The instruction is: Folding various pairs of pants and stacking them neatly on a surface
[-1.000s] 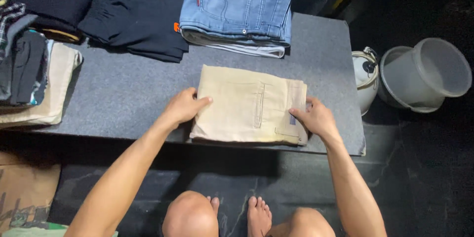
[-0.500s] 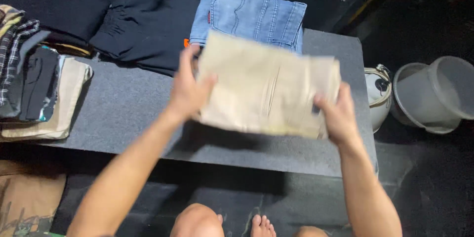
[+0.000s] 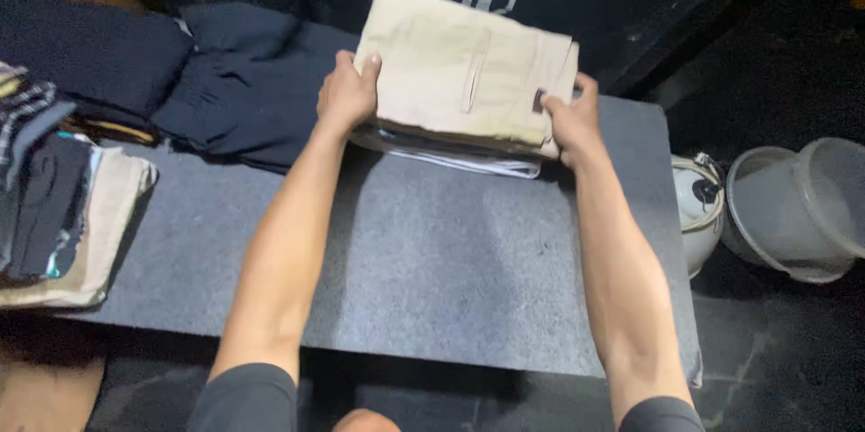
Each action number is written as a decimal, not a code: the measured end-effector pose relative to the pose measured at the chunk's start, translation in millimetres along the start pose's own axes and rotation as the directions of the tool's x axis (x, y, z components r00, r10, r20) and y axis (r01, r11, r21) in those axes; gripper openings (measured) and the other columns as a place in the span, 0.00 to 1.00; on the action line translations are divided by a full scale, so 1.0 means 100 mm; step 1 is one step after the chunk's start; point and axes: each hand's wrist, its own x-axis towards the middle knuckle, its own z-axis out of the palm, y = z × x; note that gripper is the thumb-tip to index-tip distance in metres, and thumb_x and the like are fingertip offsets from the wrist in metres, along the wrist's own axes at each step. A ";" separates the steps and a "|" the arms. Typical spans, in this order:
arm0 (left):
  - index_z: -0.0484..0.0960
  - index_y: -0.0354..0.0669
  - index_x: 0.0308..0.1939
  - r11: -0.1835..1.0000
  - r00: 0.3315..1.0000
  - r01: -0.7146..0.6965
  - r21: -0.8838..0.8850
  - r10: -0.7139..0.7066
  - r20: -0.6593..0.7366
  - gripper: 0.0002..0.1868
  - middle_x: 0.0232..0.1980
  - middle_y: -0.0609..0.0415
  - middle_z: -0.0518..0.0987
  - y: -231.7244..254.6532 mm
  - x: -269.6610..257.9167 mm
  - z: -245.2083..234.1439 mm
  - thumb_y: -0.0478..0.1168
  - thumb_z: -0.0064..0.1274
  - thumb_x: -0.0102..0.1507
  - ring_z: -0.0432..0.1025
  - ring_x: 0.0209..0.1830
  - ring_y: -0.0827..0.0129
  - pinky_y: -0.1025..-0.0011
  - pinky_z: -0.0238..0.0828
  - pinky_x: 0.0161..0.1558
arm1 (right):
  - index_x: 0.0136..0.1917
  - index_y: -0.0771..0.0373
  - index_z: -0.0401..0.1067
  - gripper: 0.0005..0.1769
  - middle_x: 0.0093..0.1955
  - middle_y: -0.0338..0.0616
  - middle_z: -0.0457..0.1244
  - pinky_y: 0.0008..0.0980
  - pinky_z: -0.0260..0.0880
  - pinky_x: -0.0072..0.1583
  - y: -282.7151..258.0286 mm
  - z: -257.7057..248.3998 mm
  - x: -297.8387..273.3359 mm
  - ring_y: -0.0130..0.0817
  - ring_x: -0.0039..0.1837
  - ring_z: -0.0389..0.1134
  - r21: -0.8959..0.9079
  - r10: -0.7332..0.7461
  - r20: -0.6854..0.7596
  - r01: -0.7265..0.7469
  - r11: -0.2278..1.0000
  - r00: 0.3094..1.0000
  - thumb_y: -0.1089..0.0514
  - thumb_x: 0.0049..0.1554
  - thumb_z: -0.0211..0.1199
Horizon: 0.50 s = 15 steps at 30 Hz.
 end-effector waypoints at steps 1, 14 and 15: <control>0.70 0.40 0.62 1.000 1.000 0.002 0.002 -0.002 -0.004 0.31 0.56 0.31 0.79 -0.07 0.01 0.04 0.63 0.43 0.69 0.72 0.58 0.35 0.47 0.67 0.59 | 0.72 0.62 0.54 0.36 0.63 0.55 0.66 0.38 0.73 0.61 -0.15 0.01 -0.07 0.42 0.62 0.70 0.002 -0.001 0.004 0.001 1.000 1.000 0.64 0.54 0.65; 0.60 0.62 0.82 0.778 0.812 -0.482 0.403 0.569 -0.128 0.33 0.84 0.53 0.54 0.60 -0.02 -0.02 0.59 0.41 0.73 0.48 0.84 0.51 0.44 0.52 0.76 | 0.83 0.45 0.51 0.41 0.88 0.46 0.34 0.65 0.37 0.79 -1.18 0.37 -0.37 0.51 0.86 0.32 -0.787 -0.331 0.171 0.331 0.522 0.928 0.37 0.62 0.61; 0.60 0.66 0.81 0.603 0.725 -0.560 0.568 0.688 -0.016 0.30 0.85 0.54 0.51 0.61 0.03 0.07 0.60 0.39 0.76 0.42 0.84 0.48 0.40 0.46 0.76 | 0.83 0.38 0.48 0.42 0.88 0.39 0.31 0.71 0.30 0.77 -1.33 0.50 -0.39 0.48 0.87 0.26 -0.840 -0.183 0.260 0.315 0.441 0.948 0.28 0.63 0.54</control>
